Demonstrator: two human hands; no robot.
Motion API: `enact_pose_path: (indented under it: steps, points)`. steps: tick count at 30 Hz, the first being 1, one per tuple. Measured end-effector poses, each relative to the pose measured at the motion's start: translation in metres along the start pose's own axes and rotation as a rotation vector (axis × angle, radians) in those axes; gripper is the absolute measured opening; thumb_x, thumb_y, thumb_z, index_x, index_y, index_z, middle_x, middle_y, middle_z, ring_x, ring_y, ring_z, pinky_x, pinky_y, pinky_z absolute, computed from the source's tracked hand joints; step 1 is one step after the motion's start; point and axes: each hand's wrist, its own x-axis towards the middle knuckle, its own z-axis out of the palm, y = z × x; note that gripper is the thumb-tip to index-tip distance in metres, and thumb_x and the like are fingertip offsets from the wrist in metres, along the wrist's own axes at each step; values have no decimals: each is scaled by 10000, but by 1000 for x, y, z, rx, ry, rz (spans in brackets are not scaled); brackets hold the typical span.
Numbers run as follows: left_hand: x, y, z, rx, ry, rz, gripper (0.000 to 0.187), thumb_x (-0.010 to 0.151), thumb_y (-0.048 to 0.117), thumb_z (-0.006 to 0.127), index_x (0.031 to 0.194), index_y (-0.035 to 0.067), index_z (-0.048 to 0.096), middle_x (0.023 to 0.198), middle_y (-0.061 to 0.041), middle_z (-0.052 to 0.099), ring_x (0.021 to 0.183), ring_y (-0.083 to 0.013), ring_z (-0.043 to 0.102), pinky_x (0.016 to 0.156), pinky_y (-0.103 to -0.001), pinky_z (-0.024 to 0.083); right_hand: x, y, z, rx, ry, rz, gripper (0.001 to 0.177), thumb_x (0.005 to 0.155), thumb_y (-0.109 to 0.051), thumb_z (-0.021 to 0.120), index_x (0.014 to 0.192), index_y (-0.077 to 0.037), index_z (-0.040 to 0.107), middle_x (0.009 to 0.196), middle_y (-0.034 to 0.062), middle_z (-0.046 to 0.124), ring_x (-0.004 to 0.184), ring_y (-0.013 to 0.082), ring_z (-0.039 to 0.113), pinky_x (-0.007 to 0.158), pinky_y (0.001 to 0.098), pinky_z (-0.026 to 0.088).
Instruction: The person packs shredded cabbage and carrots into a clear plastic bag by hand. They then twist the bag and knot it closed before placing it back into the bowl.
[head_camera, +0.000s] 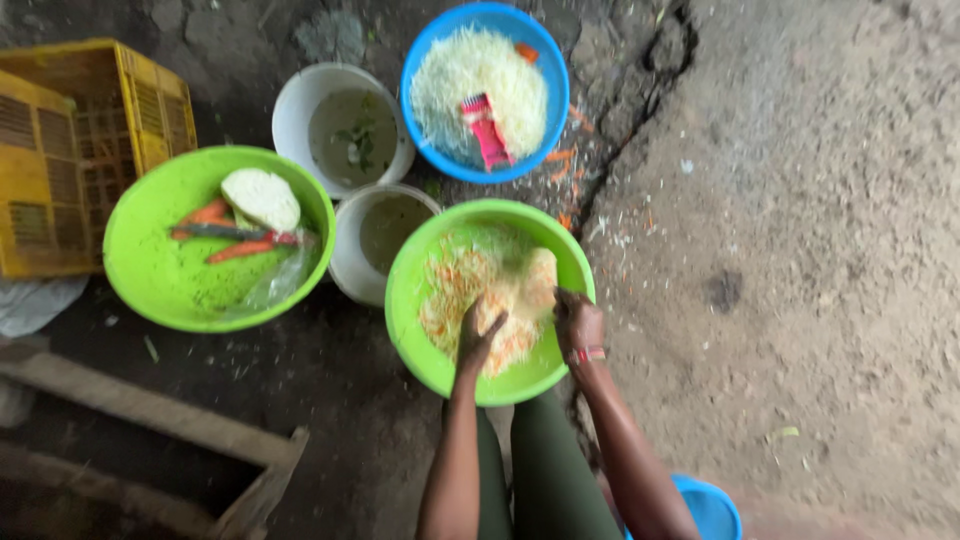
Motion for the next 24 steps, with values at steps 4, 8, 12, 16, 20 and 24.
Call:
enact_pose_path:
  steps: [4, 8, 12, 16, 20, 24]
  points:
    - [-30, 73, -24, 246, -102, -67, 929, 710, 547, 829, 1414, 49, 483, 1237, -147, 691, 1056, -283, 712, 886, -421, 562, -8, 27, 29, -47, -50, -48, 254, 850, -18, 651, 1065, -65, 778, 893, 226, 705, 766, 393, 702, 703, 470, 562]
    - [-43, 113, -29, 608, 97, -26, 497, 814, 448, 769, 1107, 52, 703, 947, -171, 757, 880, -351, 727, 790, -484, 578, -29, 40, 54, -240, -237, -107, 249, 838, -65, 658, 1059, -86, 769, 890, 224, 696, 786, 404, 680, 708, 497, 549]
    - [-44, 109, -37, 801, 22, -142, 392, 781, 400, 790, 930, 42, 734, 935, -226, 718, 892, -406, 706, 782, -506, 569, -44, 20, 46, -66, -177, -41, 194, 871, -89, 624, 977, -100, 786, 903, 229, 696, 796, 417, 674, 718, 510, 548]
    - [-47, 94, -40, 793, 9, 58, 295, 850, 334, 707, 880, 41, 725, 909, -227, 720, 878, -410, 706, 789, -514, 576, -37, -1, 16, -233, -307, -23, 167, 890, -144, 620, 821, -34, 726, 834, 245, 693, 826, 431, 673, 773, 519, 539]
    - [-45, 112, -43, 520, -176, 127, 273, 865, 265, 722, 867, -7, 697, 899, -236, 716, 827, -394, 690, 725, -498, 549, -31, -17, -17, -289, -349, 33, 280, 955, -205, 596, 781, -10, 697, 809, 252, 694, 823, 439, 667, 782, 527, 531]
    - [-43, 142, -58, 17, -306, -85, 206, 963, 196, 586, 937, -3, 635, 885, -125, 712, 759, -215, 745, 647, -328, 635, -18, -31, -45, -51, -387, -136, 150, 824, -138, 590, 822, -26, 690, 780, 225, 717, 786, 425, 684, 718, 503, 550]
